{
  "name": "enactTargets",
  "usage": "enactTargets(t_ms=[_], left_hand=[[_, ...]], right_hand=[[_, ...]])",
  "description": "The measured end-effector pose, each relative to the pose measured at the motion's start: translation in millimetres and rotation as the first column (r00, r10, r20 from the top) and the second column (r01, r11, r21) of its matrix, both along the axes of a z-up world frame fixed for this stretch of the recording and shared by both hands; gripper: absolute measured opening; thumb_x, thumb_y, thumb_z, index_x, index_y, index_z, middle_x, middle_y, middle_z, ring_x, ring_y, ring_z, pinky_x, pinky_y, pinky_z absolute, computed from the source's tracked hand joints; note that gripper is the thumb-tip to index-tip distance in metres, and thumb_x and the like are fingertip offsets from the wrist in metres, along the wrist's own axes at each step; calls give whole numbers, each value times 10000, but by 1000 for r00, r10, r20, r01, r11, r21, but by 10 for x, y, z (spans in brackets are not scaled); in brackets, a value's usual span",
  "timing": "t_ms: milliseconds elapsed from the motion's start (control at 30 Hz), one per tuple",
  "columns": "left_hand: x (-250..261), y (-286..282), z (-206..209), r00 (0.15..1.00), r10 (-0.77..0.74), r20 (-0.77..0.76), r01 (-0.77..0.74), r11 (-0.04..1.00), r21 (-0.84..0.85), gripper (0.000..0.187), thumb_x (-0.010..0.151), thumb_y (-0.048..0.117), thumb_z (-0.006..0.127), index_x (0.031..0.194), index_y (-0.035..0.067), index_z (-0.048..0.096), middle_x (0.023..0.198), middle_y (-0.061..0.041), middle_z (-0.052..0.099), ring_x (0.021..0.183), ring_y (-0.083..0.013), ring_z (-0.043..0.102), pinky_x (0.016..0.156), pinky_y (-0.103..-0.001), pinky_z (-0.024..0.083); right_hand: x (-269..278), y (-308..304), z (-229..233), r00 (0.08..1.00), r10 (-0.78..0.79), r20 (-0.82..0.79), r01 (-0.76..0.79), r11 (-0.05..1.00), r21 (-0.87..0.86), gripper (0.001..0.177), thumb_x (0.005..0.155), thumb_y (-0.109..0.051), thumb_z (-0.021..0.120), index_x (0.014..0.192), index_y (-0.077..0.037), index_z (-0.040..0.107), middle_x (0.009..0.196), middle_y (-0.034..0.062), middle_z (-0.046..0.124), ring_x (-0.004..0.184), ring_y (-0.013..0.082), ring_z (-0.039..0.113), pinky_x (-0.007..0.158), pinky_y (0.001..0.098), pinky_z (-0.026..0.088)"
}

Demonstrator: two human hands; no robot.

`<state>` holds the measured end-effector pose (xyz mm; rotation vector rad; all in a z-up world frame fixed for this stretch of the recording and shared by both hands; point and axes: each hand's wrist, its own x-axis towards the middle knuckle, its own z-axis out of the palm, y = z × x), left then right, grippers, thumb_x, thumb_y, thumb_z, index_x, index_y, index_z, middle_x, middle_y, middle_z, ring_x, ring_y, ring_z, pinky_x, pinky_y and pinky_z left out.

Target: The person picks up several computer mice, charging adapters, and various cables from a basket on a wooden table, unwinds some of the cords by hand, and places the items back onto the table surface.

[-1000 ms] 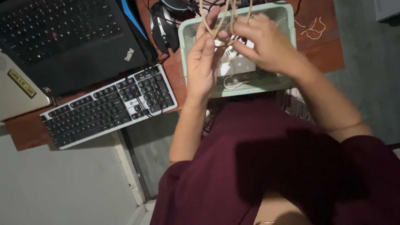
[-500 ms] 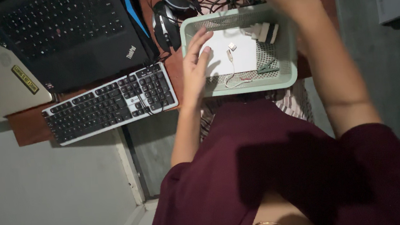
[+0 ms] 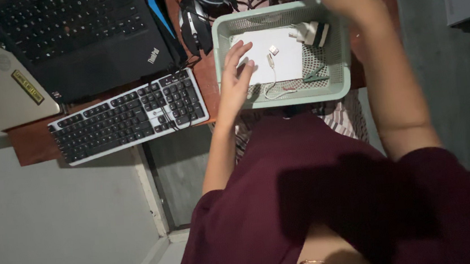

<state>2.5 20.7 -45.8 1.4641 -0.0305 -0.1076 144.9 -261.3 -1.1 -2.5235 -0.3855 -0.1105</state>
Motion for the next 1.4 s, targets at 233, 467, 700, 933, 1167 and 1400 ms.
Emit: enactTargets(t_ms=[233,467,700,933,1167,1400], left_hand=[[-53,-61,-89,991,-59,117,6,913,408,408,1025,222,644,1404,80,596,1561,-209,430,1449,-379,476,1156,-435,456],[-160,-152,-185,982,-176,71,97,788,608,531,1002,326,654,1426,29,533,1549,-332,347,1433,-486,401,1175,-485,369],[-241,-193,-265,975,-204,88,78,686,723,549,985,373,644,1410,39,551,1541,-323,387,1458,-485,386,1200,-513,353],[-259,-354,-69,922,-346,-172,297,348,889,461,972,387,566,1373,167,622,1587,-244,321,1441,-515,283,1089,-640,276],[-290,-342,-132,946,-322,-28,176,443,879,357,964,266,634,1178,-19,662,1270,-229,566,1123,-414,575,913,-521,501],[-217,-400,-144,979,-179,-95,180,547,818,268,869,200,751,987,-26,667,984,-238,650,868,-436,660,788,-511,530]], right_hand=[[-569,-91,243,967,244,-74,-231,961,150,238,1086,-212,701,1235,-27,724,1049,170,734,931,305,730,840,431,571],[-950,126,-179,988,141,62,-121,959,-257,487,887,-200,759,1323,-2,670,1310,257,616,1143,409,624,908,481,538],[-963,232,-425,989,76,129,-17,912,-410,367,1024,-46,616,1386,13,615,1125,196,589,1049,378,603,841,488,542],[-880,203,-248,985,169,-39,-172,941,-291,497,815,-71,710,1290,32,604,1213,227,557,1064,401,598,887,492,532],[-561,-135,59,948,310,-78,-256,881,398,507,951,-181,766,1367,3,545,1271,119,569,1161,241,595,961,384,528],[-157,-334,-451,977,20,-212,82,885,458,156,1074,-175,712,1149,-42,742,979,-8,728,909,119,704,762,312,562]])
